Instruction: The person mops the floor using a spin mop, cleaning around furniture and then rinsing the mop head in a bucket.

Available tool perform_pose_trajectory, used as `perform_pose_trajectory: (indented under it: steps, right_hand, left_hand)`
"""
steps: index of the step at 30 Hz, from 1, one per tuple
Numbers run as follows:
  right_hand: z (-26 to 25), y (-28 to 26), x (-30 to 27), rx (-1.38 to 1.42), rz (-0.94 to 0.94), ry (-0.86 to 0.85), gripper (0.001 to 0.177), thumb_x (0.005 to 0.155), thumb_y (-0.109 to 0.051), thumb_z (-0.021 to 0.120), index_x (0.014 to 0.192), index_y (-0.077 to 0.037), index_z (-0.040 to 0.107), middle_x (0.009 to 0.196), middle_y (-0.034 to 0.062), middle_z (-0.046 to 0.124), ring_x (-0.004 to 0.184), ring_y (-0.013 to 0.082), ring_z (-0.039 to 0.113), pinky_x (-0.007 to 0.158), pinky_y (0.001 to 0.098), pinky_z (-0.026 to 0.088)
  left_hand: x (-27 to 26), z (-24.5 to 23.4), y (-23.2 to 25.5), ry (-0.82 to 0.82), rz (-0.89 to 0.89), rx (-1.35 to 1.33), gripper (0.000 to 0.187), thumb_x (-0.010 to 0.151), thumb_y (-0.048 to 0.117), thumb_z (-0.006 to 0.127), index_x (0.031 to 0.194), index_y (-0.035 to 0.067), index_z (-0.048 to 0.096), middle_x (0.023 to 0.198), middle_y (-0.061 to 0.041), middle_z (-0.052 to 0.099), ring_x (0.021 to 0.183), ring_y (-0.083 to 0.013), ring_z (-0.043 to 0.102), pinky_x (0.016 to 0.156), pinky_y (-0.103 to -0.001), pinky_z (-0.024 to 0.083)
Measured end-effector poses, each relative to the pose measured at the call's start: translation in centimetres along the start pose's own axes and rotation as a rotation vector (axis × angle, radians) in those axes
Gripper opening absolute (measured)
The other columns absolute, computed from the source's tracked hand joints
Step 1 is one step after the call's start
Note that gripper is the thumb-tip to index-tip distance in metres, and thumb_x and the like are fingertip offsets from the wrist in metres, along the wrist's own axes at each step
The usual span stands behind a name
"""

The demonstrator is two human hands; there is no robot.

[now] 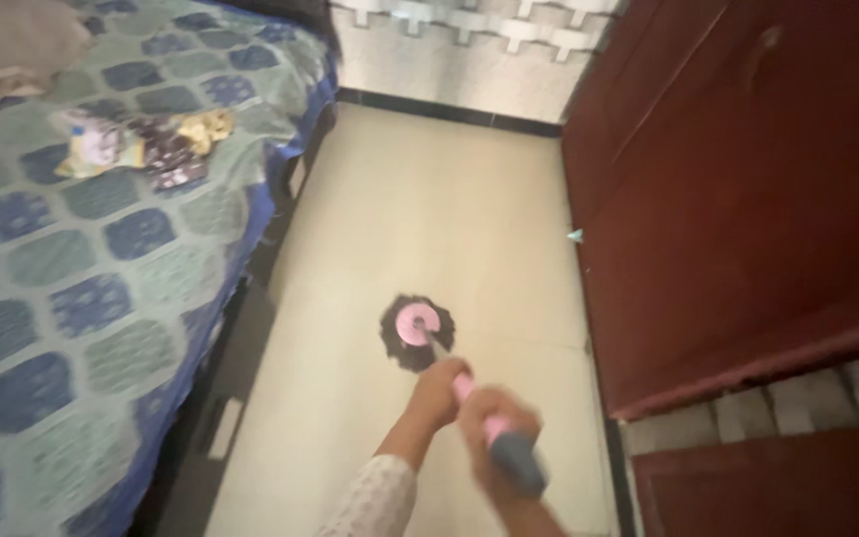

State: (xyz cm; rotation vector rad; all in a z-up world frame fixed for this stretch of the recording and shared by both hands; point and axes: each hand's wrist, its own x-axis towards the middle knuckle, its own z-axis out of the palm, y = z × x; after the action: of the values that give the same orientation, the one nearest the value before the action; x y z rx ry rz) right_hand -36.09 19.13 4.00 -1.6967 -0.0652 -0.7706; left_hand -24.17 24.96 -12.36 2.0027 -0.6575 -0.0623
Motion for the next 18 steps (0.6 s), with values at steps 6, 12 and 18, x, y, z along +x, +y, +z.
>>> perform_pose_trajectory:
  steps: [6,12,18]
  right_hand:
    - [-3.3,6.6,5.9,-0.094,0.137,0.038,0.023,0.089,-0.012,0.071,0.069,-0.006,0.060,0.064,-0.0020,0.055,0.062,0.0066,0.051,0.056,0.0256,0.043]
    - [-3.7,3.0,17.6,0.105,0.178,-0.103,0.023,0.087,-0.007,0.071,0.069,-0.005,0.058,0.065,-0.0004,0.063,0.061,0.0075,0.058,0.057,0.0240,0.047]
    - [-2.9,-3.3,22.3,0.239,0.405,-0.211,0.025,0.080,0.002,0.070,0.064,-0.006,0.052,0.058,0.0011,0.054,0.048,0.0085,0.053,0.042,0.0261,0.042]
  left_hand:
    - [9.3,4.9,-4.8,-0.126,-0.114,0.092,0.023,0.069,0.022,0.078,0.089,0.014,0.075,0.094,-0.014,0.074,0.093,-0.0363,0.070,0.082,-0.044,0.055]
    - [15.7,-0.6,4.6,-0.066,-0.230,0.101,0.026,0.079,0.031,0.072,0.093,0.010,0.076,0.094,-0.019,0.075,0.092,-0.0394,0.071,0.078,-0.047,0.057]
    - [13.1,-3.7,10.9,-0.117,-0.306,0.297,0.028,0.086,0.032,0.062,0.100,0.010,0.072,0.093,-0.020,0.075,0.090,-0.0420,0.071,0.078,-0.051,0.055]
